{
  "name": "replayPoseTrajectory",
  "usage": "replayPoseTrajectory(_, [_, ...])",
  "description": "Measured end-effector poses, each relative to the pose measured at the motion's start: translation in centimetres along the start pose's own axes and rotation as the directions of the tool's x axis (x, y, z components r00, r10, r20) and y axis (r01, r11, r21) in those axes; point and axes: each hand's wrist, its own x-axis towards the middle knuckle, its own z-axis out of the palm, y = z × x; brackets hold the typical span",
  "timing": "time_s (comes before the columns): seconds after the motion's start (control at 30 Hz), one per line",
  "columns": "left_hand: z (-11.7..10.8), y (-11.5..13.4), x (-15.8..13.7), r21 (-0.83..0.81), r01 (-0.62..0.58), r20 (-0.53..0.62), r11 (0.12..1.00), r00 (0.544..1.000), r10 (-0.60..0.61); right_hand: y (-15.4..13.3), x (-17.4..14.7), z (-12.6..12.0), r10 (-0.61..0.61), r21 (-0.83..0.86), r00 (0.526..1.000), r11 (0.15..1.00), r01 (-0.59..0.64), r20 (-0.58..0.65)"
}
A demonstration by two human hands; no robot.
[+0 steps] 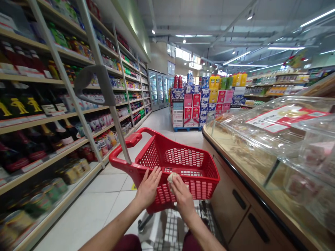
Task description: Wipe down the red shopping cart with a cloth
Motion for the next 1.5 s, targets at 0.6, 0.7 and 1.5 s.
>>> replayPoseTrajectory(0.6, [2.1, 4.9, 1.9, -0.062, -0.193, 0.004, 0.979, 0.981, 0.193, 2.9, -4.1, -2.1, 0.098, -0.069, 0.989, 0.994, -0.091, 0.112])
replayPoseTrajectory(0.7, [2.7, 5.4, 2.1, -0.076, -0.200, -0.014, 0.977, 0.980, 0.200, 3.2, -3.6, -3.2, 0.136, -0.063, 0.989, 0.989, -0.132, 0.060])
replayPoseTrajectory(1.5, [1.8, 9.6, 4.0, -0.164, -0.314, 0.031, 0.935, 0.946, 0.323, 7.3, -7.0, -7.7, 0.329, -0.192, 0.944, 0.928, -0.320, 0.016])
